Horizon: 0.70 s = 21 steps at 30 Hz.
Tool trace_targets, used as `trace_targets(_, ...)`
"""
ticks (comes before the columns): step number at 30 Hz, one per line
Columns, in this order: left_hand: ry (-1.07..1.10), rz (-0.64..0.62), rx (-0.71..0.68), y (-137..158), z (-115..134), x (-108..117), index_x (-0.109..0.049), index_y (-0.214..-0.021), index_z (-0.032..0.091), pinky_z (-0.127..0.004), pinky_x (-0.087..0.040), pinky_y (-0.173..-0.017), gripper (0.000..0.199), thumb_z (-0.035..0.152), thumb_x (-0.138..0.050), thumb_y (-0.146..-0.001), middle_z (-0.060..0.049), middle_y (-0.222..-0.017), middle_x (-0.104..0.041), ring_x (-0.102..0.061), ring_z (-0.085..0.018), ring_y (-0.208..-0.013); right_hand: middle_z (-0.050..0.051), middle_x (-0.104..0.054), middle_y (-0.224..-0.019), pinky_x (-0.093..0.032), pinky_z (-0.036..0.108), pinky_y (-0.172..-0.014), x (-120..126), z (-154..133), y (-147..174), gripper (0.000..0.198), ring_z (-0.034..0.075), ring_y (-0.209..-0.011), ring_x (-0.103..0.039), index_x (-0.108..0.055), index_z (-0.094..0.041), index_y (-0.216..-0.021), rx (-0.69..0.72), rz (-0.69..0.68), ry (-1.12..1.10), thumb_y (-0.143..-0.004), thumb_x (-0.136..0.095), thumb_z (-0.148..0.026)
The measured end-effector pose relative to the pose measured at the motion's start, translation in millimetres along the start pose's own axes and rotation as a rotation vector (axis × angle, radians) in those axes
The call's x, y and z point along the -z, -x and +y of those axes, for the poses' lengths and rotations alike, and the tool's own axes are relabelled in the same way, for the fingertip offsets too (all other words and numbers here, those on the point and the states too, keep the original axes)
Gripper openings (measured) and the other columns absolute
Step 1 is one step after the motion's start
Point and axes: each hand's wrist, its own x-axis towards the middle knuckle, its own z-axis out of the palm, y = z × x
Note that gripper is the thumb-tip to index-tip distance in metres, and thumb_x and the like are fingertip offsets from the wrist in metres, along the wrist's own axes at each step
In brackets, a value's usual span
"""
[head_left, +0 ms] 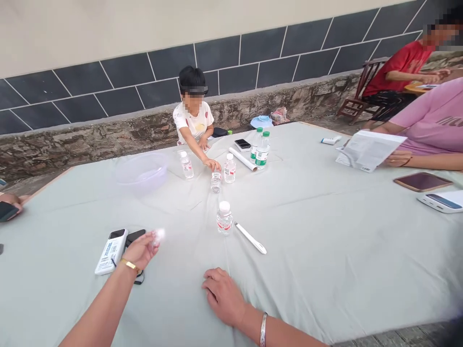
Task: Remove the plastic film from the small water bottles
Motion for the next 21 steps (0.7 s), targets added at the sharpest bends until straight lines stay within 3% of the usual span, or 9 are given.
trace_targets(4,0.203,0.098,-0.145,-49.7,105.6,-22.6,-0.053,-0.091,0.012,-0.015,-0.048,-0.046,0.016,0.002,-0.045,-0.081,-0.005,-0.078,-0.058,-0.058,-0.007,-0.056,0.003,-0.060,-0.096,-0.043,0.031,-0.080,-1.7,0.9,1.0,0.030,0.017,-0.088,-0.050,-0.063,-0.023,-0.086,-0.006,0.028,-0.025,-0.074,-0.044,-0.003)
trace_targets(6,0.300,0.069,-0.195,-73.2,148.1,-33.6,-0.048,-0.108,0.011,-0.020,-0.053,-0.057,0.025,0.006,-0.040,-0.085,-0.012,-0.102,-0.056,-0.063,-0.012,-0.077,0.002,-0.060,-0.093,-0.043,0.030,-0.079,-2.7,1.8,1.5,0.031,0.016,-0.086,-0.051,-0.062,-0.023,-0.083,-0.006,0.039,-0.028,-0.073,-0.043,-0.001)
trace_targets(9,0.320,-0.014,-0.188,-99.0,169.6,-45.8,-0.035,-0.126,0.015,-0.035,-0.055,-0.073,0.039,0.015,-0.039,-0.088,-0.018,-0.131,-0.038,-0.058,-0.021,-0.103,0.002,-0.060,-0.092,-0.042,0.029,-0.077,-3.9,2.8,1.6,0.031,0.015,-0.084,-0.051,-0.062,-0.023,-0.082,-0.003,0.045,-0.028,-0.072,-0.043,0.000)
trace_targets(11,0.260,-0.002,-0.155,-107.8,148.6,-50.6,-0.031,-0.130,0.019,-0.039,-0.054,-0.077,0.045,0.016,-0.043,-0.087,-0.019,-0.135,-0.032,-0.058,-0.022,-0.105,0.002,-0.060,-0.092,-0.043,0.029,-0.077,-3.8,2.7,1.3,0.032,0.016,-0.085,-0.051,-0.062,-0.023,-0.082,-0.008,0.046,-0.032,-0.071,-0.043,0.000)
trace_targets(14,0.041,0.023,-0.173,-104.4,76.1,-51.8,-0.042,-0.120,0.019,-0.035,-0.054,-0.070,0.042,0.017,-0.054,-0.080,-0.014,-0.115,-0.050,-0.065,-0.017,-0.083,0.002,-0.060,-0.093,-0.043,0.030,-0.078,-3.2,1.1,0.8,0.031,0.016,-0.085,-0.051,-0.063,-0.023,-0.084,-0.014,0.037,-0.048,-0.072,-0.042,-0.002)
trace_targets(16,-0.245,-0.011,-0.197,-90.4,19.2,-46.1,-0.053,-0.103,0.015,-0.028,-0.052,-0.061,0.027,0.019,-0.056,-0.076,-0.007,-0.090,-0.060,-0.063,-0.013,-0.064,0.002,-0.061,-0.093,-0.043,0.031,-0.078,-3.3,-0.5,0.8,0.031,0.017,-0.085,-0.051,-0.063,-0.023,-0.086,-0.009,0.033,-0.067,-0.072,-0.043,-0.004)
trace_targets(18,-0.346,0.009,-0.197,-69.7,-29.4,-34.7,-0.058,-0.087,0.013,-0.025,-0.047,-0.052,0.018,0.020,-0.060,-0.071,-0.001,-0.069,-0.057,-0.055,-0.010,-0.047,0.002,-0.062,-0.093,-0.043,0.032,-0.080,-3.1,-1.7,1.2,0.031,0.017,-0.086,-0.051,-0.063,-0.023,-0.087,-0.007,0.041,-0.104,-0.072,-0.042,-0.004)
trace_targets(20,-0.471,0.014,-0.240,-46.4,-64.8,-18.8,-0.061,-0.078,0.014,-0.028,-0.047,-0.054,0.014,0.023,-0.062,-0.067,0.000,-0.059,-0.055,-0.052,-0.012,-0.046,0.003,-0.062,-0.094,-0.044,0.032,-0.080,-0.8,-0.6,1.3,0.032,0.017,-0.087,-0.053,-0.062,-0.022,-0.089,-0.031,0.064,-0.192,-0.071,-0.042,-0.005)
trace_targets(21,-0.622,0.017,-0.330,-34.7,-78.1,-9.7,-0.063,-0.077,0.015,-0.032,-0.049,-0.060,0.016,0.027,-0.061,-0.067,-0.002,-0.061,-0.057,-0.056,-0.015,-0.052,0.003,-0.062,-0.093,-0.045,0.031,-0.078,1.9,1.4,0.8,0.031,0.016,-0.084,-0.055,-0.060,-0.022,-0.090,-0.076,0.094,-0.255,-0.072,-0.042,-0.006)
